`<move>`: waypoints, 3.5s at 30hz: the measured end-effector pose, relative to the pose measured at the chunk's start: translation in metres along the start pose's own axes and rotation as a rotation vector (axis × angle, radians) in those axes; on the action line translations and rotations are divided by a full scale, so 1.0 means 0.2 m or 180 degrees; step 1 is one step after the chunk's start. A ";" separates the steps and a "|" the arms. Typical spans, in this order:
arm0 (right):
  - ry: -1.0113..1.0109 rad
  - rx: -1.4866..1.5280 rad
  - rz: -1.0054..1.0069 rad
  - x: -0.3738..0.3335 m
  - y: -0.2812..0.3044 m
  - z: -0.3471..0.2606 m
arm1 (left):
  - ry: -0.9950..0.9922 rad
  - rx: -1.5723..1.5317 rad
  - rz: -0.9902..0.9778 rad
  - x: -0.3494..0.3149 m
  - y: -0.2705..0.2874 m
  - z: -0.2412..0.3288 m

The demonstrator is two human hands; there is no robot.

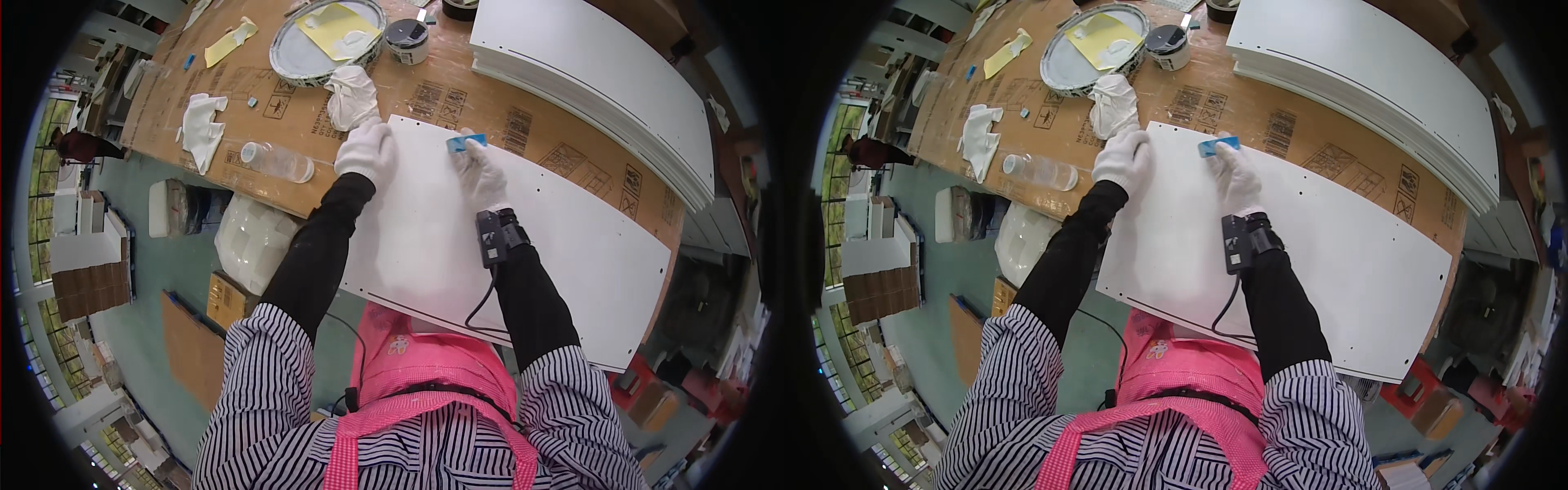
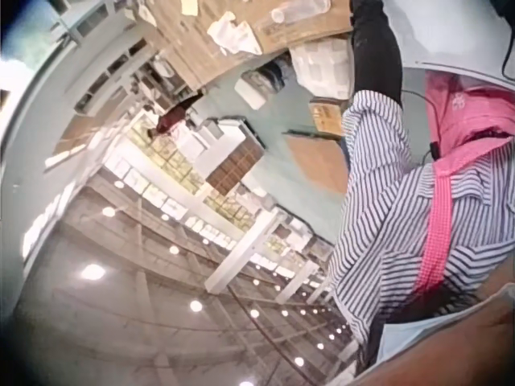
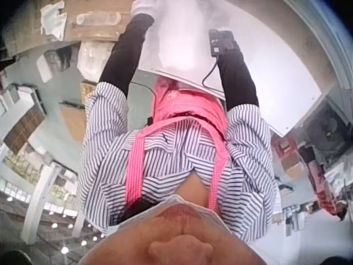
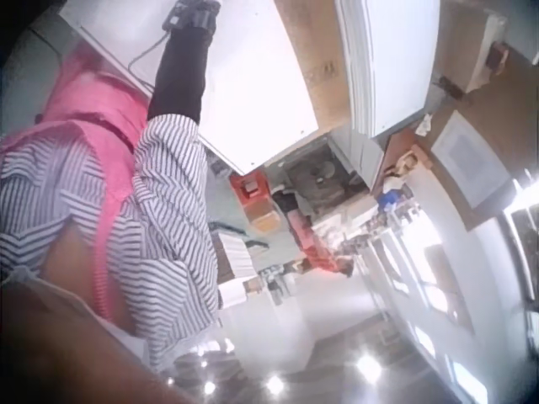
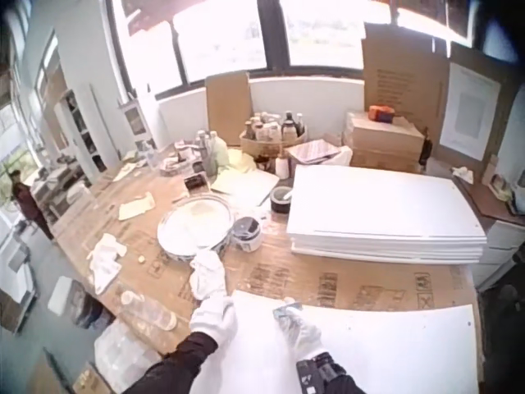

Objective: Cleaning and moving white furniture panels in a workshop environment.

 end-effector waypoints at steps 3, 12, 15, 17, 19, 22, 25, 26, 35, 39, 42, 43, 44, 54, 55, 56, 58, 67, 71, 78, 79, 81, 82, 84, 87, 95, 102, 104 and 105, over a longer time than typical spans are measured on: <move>-0.0256 -0.0548 -0.0205 -0.12 -0.11 0.25 | 0.0744 -0.0452 -0.0212 0.05 0.01 -0.18; -0.3177 -0.1543 -0.1902 -1.18 0.12 0.56 | 0.2408 -0.2821 -0.0154 -0.66 0.36 -0.23; -0.3466 -0.0786 -0.1161 -1.23 0.28 0.30 | 0.3241 -0.2627 -0.0337 -0.98 0.43 -0.29; -0.2873 -0.0472 -0.0841 -1.25 0.37 0.09 | 0.3681 -0.2703 -0.0752 -1.19 0.33 -0.41; -0.2426 -0.0267 -0.0354 -1.33 0.59 -0.12 | 0.4213 -0.3040 -0.1250 -1.24 0.22 -0.36; -0.1607 0.0080 0.0005 -1.42 0.82 -0.42 | 0.2227 -0.1631 -0.1884 -1.14 0.13 -0.30; -0.0394 0.0165 0.0619 -1.39 0.86 -0.69 | 0.3137 -0.1555 -0.2274 -1.08 0.21 -0.12; -0.0386 0.0158 0.0596 -1.34 0.89 -0.76 | 0.3065 -0.1449 -0.2314 -1.09 0.25 -0.09; -0.0160 0.0086 0.0007 -0.19 0.15 -0.22 | 0.3348 -0.1585 -0.2478 -1.41 0.20 0.08; -0.1016 -0.0369 -0.0953 -0.13 -0.17 0.44 | 0.4618 -0.3606 -0.1245 -1.58 0.12 -0.07; -0.2452 -0.0623 -0.1387 -0.62 -0.15 0.79 | 0.5168 -0.3688 0.0313 -1.66 0.31 -0.21; -0.3062 -0.0837 -0.1609 -0.84 -0.14 0.81 | 0.5151 -0.3637 0.0502 -1.73 0.37 -0.28; -0.3415 -0.1169 -0.1918 -0.98 -0.05 0.79 | 0.5129 -0.3625 0.0554 -1.73 0.40 -0.32; -0.2588 0.0020 -0.0180 -1.48 0.89 -0.56 | 0.4345 -0.3090 -0.1123 -1.40 0.23 -0.16; -0.1940 -0.0190 0.0027 -1.57 1.05 -0.74 | 0.4318 -0.3111 -0.1129 -1.41 0.20 -0.15; -0.1509 -0.0227 0.0559 -1.70 1.21 -0.92 | 0.3879 -0.2901 -0.1192 -1.44 0.15 -0.15; -0.0384 -0.0321 0.1250 -2.06 1.57 -1.25 | 0.3313 -0.1775 -0.1465 -1.35 0.09 -0.06; 0.0720 0.0748 0.1738 -2.10 1.33 -0.99 | 0.3436 -0.1342 -0.0430 -1.26 0.08 0.11; 0.0404 0.0738 0.1357 -2.03 1.56 -1.00 | 0.3385 -0.2106 0.0208 -1.18 0.23 0.18; 0.0909 0.0651 0.1128 -1.81 1.08 -1.17 | 0.2310 -0.2261 0.0717 -0.67 0.42 0.45; 0.0894 0.0677 0.1038 -1.78 1.05 -1.24 | 0.2288 -0.2456 0.0746 -0.58 0.40 0.46; 0.1033 0.0621 0.0604 -1.65 0.94 -1.42 | 0.2420 -0.2776 0.0704 -0.40 0.36 0.49; 0.0984 0.0626 0.0526 -1.59 0.90 -1.52 | 0.2577 -0.2935 0.0621 -0.30 0.31 0.55; 0.1257 0.0381 0.0561 -1.43 0.85 -1.74 | 0.2623 -0.2758 0.0605 -0.09 0.22 0.62; 0.1353 0.0074 0.0288 -1.15 0.80 -2.04 | 0.2579 -0.2783 0.0328 0.21 -0.09 0.55; 0.1189 0.0012 0.0123 -0.57 0.69 -2.37 | 0.2768 -0.1876 -0.0237 0.82 -0.29 0.69; 0.0779 0.0359 -0.0003 -0.31 0.68 -2.35 | 0.2515 -0.0688 -0.0458 1.07 -0.38 0.57; 0.0820 0.0370 0.0105 -0.27 0.74 -2.40 | 0.2226 0.0173 -0.0917 1.17 -0.38 0.75; 0.0475 0.0360 0.0063 -0.23 0.76 -2.40 | 0.2248 0.0195 -0.0920 1.16 -0.39 0.75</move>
Point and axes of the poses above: each hand's wrist, its own x-axis towards the middle knuckle, its own y-axis out of the back of the hand, z = x × y, the point moved 5 cm from there along x, towards the middle knuckle, and after that the axes turned 1 degree about -x, right-handed, at the moved point
